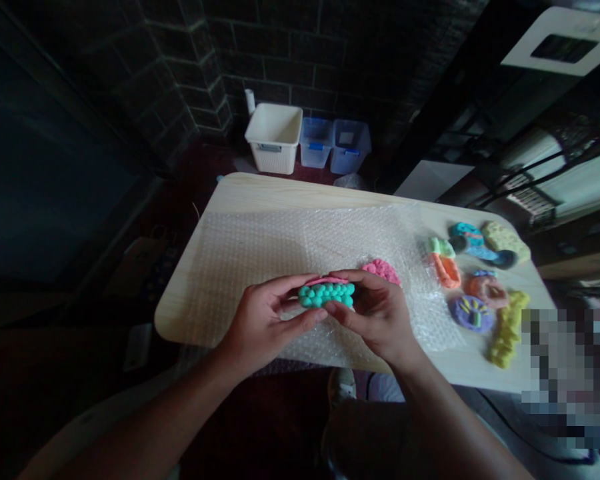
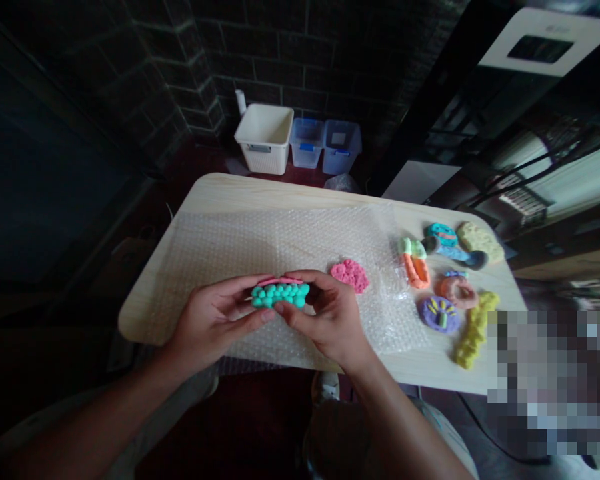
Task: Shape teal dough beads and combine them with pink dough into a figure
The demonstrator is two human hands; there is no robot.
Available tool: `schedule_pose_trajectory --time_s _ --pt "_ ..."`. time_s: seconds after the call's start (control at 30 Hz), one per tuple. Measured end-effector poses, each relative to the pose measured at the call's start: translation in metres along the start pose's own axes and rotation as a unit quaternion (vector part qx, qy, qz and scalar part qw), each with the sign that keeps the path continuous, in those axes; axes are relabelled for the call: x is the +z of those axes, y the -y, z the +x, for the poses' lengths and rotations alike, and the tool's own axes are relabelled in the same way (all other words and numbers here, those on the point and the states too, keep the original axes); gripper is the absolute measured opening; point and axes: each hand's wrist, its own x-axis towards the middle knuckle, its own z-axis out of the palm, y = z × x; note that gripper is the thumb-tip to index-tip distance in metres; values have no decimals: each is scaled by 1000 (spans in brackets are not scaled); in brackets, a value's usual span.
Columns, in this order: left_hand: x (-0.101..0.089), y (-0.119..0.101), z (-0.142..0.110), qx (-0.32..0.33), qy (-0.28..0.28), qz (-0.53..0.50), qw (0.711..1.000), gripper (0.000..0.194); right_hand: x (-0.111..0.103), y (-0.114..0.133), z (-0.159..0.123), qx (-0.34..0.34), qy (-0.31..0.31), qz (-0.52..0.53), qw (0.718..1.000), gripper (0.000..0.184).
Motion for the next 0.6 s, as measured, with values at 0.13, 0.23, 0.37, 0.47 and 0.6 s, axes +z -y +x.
schedule_pose_trajectory --time_s 0.13,0.23,0.37,0.47,0.6 --pt "1 0 1 -11 -1 -6 1000 45 3 0 -1 -14 -24 -22 999 36" --pt "2 0 2 -15 -13 -8 1000 43 2 3 -1 -3 -15 -22 1000 37" --pt "3 -1 4 -12 -41 0 999 35 -3 7 1 36 32 2 999 39" --pt "2 -2 3 -12 -53 13 998 33 -4 8 1 42 54 11 998 42" --pt "0 -1 3 -20 -52 13 998 32 -2 7 1 41 52 16 998 40"
